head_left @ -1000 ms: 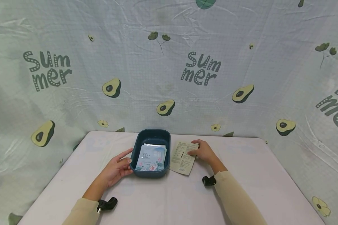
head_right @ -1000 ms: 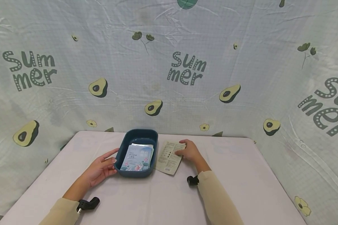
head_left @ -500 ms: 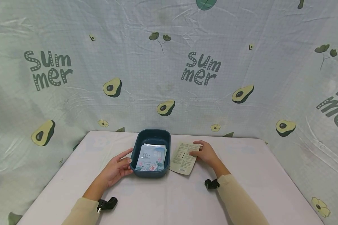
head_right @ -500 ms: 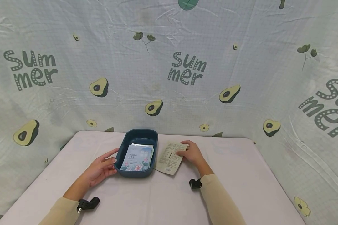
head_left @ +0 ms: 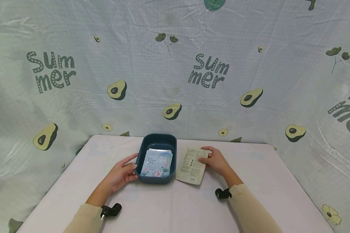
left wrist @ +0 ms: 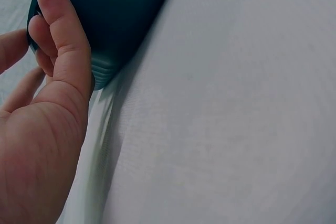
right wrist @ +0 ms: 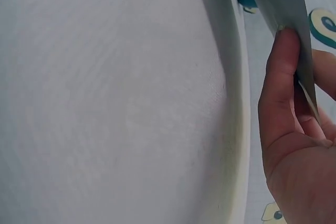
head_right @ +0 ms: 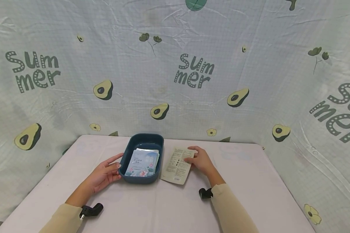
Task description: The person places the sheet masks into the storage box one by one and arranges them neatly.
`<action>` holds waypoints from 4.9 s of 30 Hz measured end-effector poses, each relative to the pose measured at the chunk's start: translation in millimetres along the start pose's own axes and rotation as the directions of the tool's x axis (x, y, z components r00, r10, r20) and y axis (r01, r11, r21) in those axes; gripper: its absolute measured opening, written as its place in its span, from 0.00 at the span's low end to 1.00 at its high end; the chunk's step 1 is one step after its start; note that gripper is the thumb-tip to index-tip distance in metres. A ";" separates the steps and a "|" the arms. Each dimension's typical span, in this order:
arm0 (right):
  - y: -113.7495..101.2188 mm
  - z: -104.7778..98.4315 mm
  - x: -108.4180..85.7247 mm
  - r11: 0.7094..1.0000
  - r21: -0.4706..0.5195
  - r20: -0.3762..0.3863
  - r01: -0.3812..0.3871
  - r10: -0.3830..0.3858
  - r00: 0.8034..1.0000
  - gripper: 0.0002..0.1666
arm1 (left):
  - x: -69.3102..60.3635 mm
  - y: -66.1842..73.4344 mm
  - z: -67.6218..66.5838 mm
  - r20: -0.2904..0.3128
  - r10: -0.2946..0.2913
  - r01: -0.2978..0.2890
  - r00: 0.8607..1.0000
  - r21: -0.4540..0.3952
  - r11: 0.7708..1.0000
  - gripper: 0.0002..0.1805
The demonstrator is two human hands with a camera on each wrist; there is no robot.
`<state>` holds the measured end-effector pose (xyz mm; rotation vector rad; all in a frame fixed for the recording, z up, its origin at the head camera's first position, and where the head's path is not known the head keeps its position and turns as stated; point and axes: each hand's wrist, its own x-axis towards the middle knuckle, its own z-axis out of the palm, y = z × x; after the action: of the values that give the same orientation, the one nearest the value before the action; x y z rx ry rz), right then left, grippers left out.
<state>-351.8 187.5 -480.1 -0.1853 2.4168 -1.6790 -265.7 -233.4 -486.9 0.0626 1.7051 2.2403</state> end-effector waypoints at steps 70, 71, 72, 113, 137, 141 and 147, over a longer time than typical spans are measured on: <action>-52.6 51.2 21.7 0.951 0.309 0.138 0.005 -0.050 0.989 0.35 | -1.6 -0.4 0.3 -0.009 -0.003 0.003 1.000 -0.004 1.000 0.37; -53.9 53.4 23.5 0.948 0.319 0.140 0.003 -0.051 0.989 0.35 | -1.5 -0.5 0.2 -0.009 -0.003 0.003 1.000 -0.003 1.000 0.37; -55.2 55.6 25.2 0.946 0.325 0.143 0.003 -0.052 0.988 0.35 | -1.3 -0.6 0.1 -0.008 -0.002 0.002 1.000 -0.004 1.000 0.37; -90.7 102.6 46.0 0.993 0.082 0.129 0.082 -0.092 0.987 0.31 | -3.4 0.0 -0.1 0.023 0.001 0.000 1.000 -0.026 1.000 0.38; -98.1 116.4 41.1 0.972 -0.185 0.128 0.145 -0.122 0.984 0.29 | -9.8 -2.4 -3.7 0.005 0.010 -0.010 1.000 -0.025 1.000 0.38; -100.6 115.2 38.7 0.972 -0.202 0.109 0.118 -0.097 0.989 0.30 | -9.9 -1.5 -3.8 0.007 0.012 -0.012 1.000 -0.017 1.000 0.38; -101.3 113.8 33.7 0.949 -0.279 0.060 0.149 -0.137 0.989 0.29 | -7.0 -0.9 -2.7 0.005 0.010 -0.010 1.000 -0.010 1.000 0.37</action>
<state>-359.4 41.1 -426.7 -0.4412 2.6603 -1.3574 -259.5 -237.7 -487.4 0.0746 1.6953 2.2538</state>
